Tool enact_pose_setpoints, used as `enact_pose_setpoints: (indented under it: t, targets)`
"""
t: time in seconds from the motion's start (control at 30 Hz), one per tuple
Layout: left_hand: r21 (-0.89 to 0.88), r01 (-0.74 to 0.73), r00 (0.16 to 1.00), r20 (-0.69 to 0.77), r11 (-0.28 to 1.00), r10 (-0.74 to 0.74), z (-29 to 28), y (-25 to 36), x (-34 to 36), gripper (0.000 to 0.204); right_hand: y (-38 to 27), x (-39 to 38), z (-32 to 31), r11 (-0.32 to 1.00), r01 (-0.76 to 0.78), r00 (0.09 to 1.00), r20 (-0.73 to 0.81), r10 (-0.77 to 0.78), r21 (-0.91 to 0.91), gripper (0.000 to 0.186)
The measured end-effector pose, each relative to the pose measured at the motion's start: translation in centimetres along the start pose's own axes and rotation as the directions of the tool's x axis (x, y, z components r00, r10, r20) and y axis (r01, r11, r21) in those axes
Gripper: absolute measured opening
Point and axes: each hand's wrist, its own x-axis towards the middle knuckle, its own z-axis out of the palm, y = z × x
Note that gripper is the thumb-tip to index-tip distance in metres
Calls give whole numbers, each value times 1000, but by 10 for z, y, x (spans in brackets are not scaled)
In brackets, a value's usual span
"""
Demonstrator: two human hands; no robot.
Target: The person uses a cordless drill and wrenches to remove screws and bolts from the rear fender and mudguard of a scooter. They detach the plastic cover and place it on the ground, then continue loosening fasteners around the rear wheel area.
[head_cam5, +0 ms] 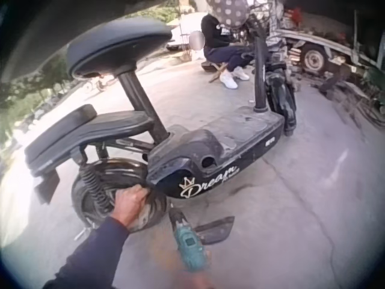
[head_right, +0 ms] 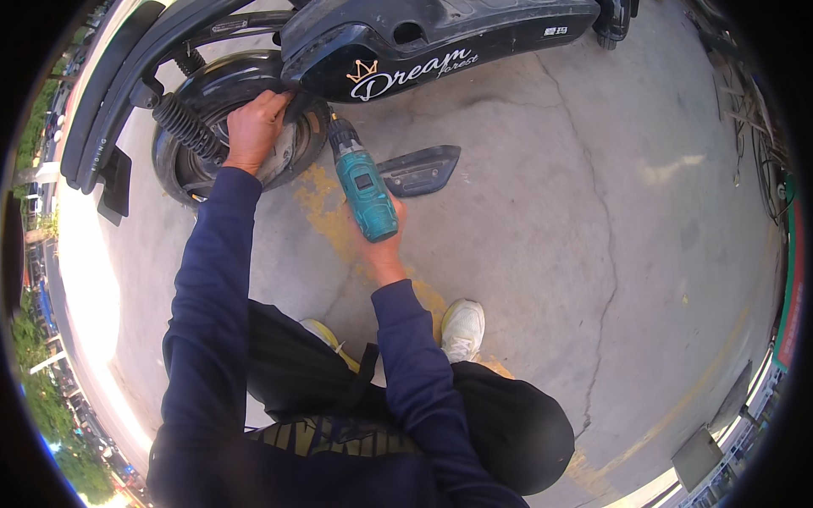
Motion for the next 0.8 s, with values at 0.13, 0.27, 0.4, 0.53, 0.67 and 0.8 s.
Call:
enact_pose_setpoints:
  t: [0.13,0.27,0.4,0.53,0.67,0.8]
  targets:
    - [40,-38,999,26,998,37,-2,-3,4,10,16,6,-38,982,-189,981,45,189,7,18]
    - [-4,-29,999,24,1000,29,-2,-4,5,6,6,18,-60,892,-424,900,184,396,158,16]
    - [3,6,1000,30,1000,-6,-1,-1,3,6,-2,14,-55,825,-483,875,190,445,294,12]
    - [113,-77,997,36,991,73,-3,2,2,10,2,5,-50,787,-530,847,240,474,315,10]
    - [131,-105,994,27,986,103,-6,7,2,13,7,-3,-47,755,-563,826,252,505,335,14]
    - [94,-88,996,17,992,86,-2,2,1,14,6,-12,-41,720,-584,811,252,527,374,14]
